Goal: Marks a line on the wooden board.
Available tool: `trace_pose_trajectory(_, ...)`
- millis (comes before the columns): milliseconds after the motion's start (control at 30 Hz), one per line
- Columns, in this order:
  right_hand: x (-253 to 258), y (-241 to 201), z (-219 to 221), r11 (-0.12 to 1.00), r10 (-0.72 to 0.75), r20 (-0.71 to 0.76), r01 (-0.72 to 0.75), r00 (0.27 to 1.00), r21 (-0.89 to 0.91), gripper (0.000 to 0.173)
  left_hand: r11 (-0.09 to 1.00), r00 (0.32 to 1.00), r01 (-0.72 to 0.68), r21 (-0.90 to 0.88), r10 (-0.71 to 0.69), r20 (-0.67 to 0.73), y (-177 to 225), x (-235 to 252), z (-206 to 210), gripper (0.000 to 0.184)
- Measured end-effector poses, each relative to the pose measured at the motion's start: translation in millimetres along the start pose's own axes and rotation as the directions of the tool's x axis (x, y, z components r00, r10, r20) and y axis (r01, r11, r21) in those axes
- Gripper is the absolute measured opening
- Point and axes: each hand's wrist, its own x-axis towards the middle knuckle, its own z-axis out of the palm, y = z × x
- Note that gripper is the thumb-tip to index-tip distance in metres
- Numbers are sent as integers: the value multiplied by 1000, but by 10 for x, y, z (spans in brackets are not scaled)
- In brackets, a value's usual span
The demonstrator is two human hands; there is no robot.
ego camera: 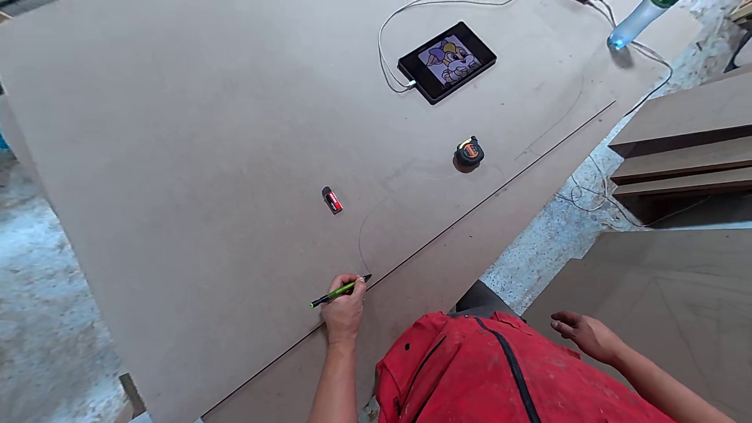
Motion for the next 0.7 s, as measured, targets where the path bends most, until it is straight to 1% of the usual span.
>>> trace_pose_trajectory(300,3,2,12,1000,-3,3,3,1000,-6,51,1000,1000,5,-26,-5,26,-41,-40,18,5)
trace_pose_trajectory(500,15,13,6,1000,-21,-18,21,1000,-20,52,998,992,-63,28,60,107,-86,-8,10,8)
trace_pose_trajectory(633,23,8,-44,999,-30,-17,30,999,-35,53,995,987,-57,87,43,155,-73,-5,-3,9)
trace_pose_trajectory(700,24,24,-67,998,-36,-22,35,999,-43,54,998,986,-56,-10,56,158,-66,6,-16,8)
